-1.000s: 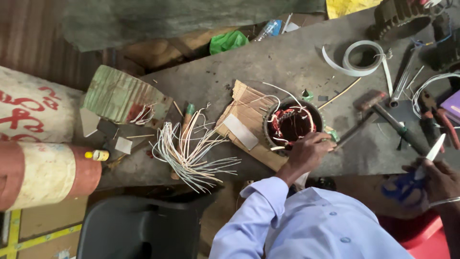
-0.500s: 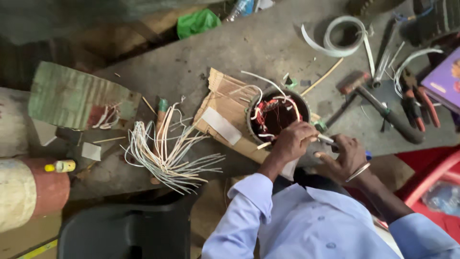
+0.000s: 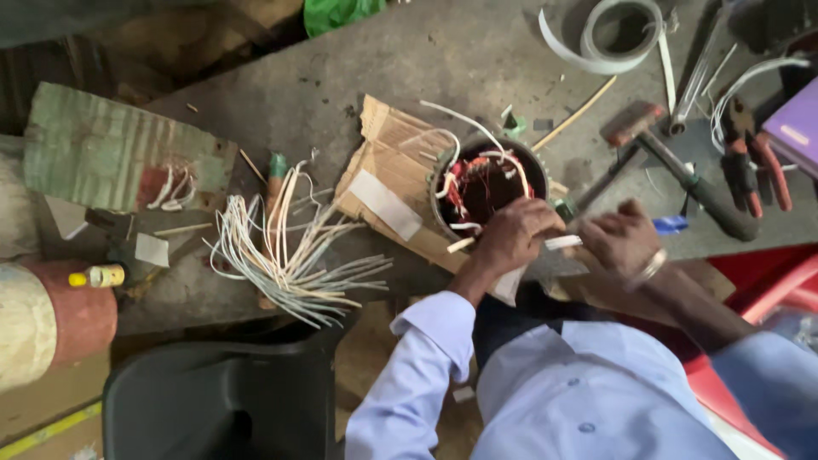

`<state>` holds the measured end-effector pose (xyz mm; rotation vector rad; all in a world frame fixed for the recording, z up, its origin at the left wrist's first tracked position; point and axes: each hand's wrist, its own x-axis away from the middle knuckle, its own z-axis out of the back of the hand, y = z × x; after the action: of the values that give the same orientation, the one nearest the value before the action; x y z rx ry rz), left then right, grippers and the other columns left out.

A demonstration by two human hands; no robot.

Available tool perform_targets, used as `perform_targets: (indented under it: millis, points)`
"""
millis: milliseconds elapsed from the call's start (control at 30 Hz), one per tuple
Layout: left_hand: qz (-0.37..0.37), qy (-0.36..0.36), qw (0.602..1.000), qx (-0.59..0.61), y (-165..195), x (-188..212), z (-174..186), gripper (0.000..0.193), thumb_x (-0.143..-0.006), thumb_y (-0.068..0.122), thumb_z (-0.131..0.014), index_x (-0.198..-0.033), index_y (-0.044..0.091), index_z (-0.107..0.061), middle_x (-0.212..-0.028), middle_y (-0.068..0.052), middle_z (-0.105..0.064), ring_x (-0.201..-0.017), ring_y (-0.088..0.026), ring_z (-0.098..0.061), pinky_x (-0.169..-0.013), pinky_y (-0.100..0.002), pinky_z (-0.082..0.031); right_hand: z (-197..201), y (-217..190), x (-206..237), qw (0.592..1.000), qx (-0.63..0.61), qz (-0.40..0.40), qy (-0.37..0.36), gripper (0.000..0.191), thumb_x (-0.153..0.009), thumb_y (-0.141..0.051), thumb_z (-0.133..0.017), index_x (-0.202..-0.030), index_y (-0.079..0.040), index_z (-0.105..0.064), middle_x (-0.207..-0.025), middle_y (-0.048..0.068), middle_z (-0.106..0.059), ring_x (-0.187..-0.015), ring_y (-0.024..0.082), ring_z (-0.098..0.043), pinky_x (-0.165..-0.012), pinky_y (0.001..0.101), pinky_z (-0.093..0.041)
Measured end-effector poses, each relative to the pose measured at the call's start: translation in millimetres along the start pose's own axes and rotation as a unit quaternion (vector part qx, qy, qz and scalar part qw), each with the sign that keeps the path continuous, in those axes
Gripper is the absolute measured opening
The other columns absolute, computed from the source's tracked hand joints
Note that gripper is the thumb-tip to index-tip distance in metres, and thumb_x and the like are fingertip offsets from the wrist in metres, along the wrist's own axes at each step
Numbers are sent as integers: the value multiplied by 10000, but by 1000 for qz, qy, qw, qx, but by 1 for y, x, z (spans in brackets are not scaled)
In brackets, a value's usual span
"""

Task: The person works on a motor stator placed on a workbench. They repeatedly insert white insulated wires into the stator slots, trim wire ends with scissors, and adjust the wires with a screwdriver. The person also uses pliers to pull and position wires within the stator.

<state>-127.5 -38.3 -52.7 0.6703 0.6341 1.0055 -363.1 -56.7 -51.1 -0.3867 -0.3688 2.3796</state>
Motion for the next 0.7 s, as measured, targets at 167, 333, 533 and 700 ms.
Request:
perform_targets:
  millis: [167,333,533,700]
  points:
    - [-6,67,997,49,-3,-1,-5,128,-850,97,-727,-966,148,-714,-994,-43,-699,-967,-279,-679,-854,-407,-558,39,6,13,997,64,34,19,439,-704,-558,-762,-860,-162,-656,-764,30,-651,-759,237,-628,-821,463,-400]
    - [-11,60,998,14,-8,0,-10,119,-839,131,-742,-954,156,-724,-969,-33,-699,-969,-269,-689,-861,-400,-557,33,-8,-33,972,204,116,33,475,-716,-612,-703,-857,-160,-668,-756,26,-621,-768,219,-617,-786,440,-391]
    - [-9,48,998,29,-5,0,-8,116,-854,192,-763,-951,139,-727,-967,-29,-701,-938,-267,-680,-837,-405,-545,75,6,-52,912,237,329,-55,317,-832,-507,-660,-792,-199,-600,-652,-4,-523,-647,200,-568,-717,403,-406]
    - [-12,43,999,9,0,0,-3,95,-871,156,-730,-960,168,-762,-980,-14,-707,-954,-253,-685,-844,-395,-550,72,4,-63,925,213,314,-30,490,-811,-671,-535,-795,-183,-576,-771,17,-545,-755,217,-563,-773,406,-374]
